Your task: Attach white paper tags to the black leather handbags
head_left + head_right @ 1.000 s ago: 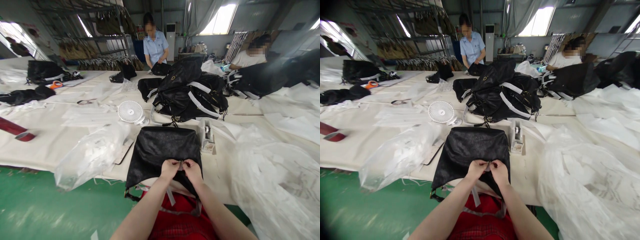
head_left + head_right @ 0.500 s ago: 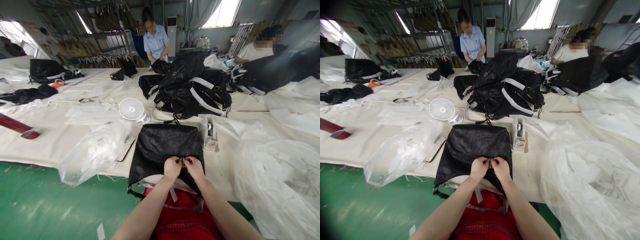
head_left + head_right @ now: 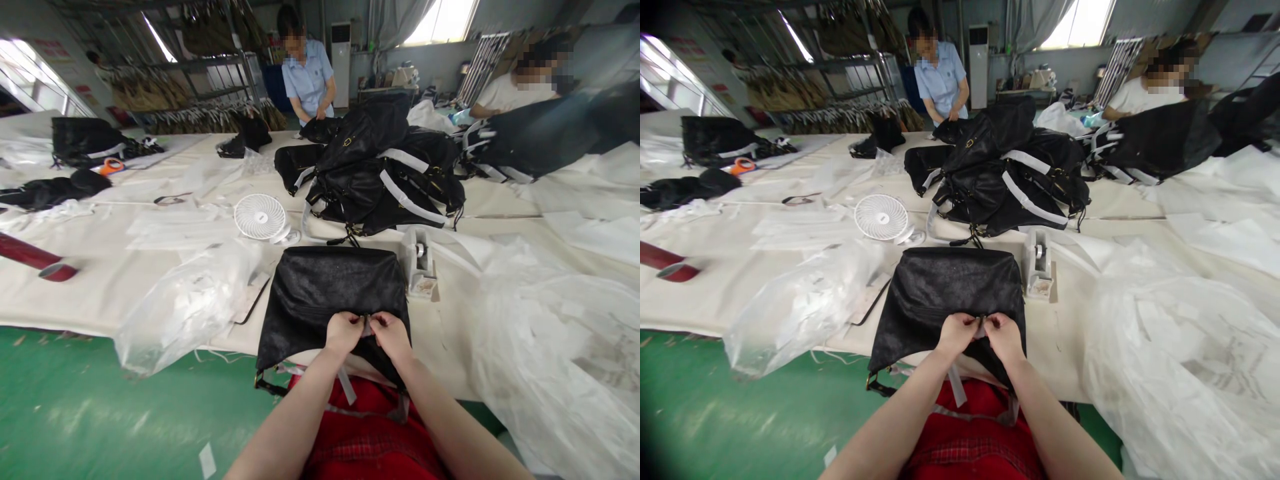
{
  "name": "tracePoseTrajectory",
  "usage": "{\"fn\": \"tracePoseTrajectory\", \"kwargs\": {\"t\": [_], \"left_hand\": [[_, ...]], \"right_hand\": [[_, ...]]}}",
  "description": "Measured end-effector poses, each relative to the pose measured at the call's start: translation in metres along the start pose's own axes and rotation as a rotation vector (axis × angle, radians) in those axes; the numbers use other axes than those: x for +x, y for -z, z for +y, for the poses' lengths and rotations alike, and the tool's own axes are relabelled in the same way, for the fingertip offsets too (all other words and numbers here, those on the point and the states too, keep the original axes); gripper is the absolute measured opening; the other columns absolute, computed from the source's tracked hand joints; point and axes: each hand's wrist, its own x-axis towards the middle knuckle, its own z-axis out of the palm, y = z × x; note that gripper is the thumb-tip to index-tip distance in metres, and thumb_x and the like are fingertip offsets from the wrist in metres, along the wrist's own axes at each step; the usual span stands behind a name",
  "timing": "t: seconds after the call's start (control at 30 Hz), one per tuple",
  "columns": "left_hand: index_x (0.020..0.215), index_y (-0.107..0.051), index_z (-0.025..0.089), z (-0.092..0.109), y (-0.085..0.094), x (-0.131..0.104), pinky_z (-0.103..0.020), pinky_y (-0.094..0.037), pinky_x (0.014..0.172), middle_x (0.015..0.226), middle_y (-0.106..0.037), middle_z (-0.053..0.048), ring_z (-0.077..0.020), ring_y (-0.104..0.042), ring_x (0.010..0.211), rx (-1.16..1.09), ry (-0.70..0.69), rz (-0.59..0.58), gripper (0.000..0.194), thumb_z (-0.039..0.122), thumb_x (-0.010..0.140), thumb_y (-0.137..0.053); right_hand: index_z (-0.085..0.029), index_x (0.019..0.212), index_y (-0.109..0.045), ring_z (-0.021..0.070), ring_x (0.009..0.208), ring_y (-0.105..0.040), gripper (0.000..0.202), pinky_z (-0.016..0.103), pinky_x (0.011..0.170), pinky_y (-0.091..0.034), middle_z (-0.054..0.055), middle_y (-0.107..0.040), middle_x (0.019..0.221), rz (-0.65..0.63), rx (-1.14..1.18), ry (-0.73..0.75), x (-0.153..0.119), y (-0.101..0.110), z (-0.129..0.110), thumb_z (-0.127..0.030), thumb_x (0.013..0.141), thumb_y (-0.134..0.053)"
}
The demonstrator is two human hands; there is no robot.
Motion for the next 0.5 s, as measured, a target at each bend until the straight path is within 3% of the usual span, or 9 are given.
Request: {"fn": "tracePoseTrajectory", "kwargs": {"t": [0.2,0.5], "left_hand": [[0.064,-0.07,0.018,0.0012,-0.0005,-0.0028,-0.024,-0.037,0.056,0.062,-0.069,-0.004,-0.014,-0.061,0.059,0.003,-0.012,0.037,0.035,0.036,0.088,-0.052],[0.07,-0.072,0.019,0.0035,-0.0054,-0.0067,-0.023,-0.037,0.057,0.068,-0.071,-0.002,-0.0128,-0.062,0.062,0.002,-0.018,0.084,0.024,0.028,0.085,-0.055]], "right_hand": [[-0.021,0.071,-0.062,0.0108,0.038,-0.05,0.011,0.023,0.04,-0.038,-0.003,-0.061,0.055,0.007,0.003,-0.007,0.0008,-0.0008,0.0006,-0.03,0.073,-0.054],[-0.022,0.073,-0.064,0.0136,0.041,-0.051,0.022,0.025,0.04,-0.037,0.0,-0.064,0.057,0.011,0.018,0.019,0.0005,-0.0025,0.0026,-0.041,0.075,-0.055]]}}
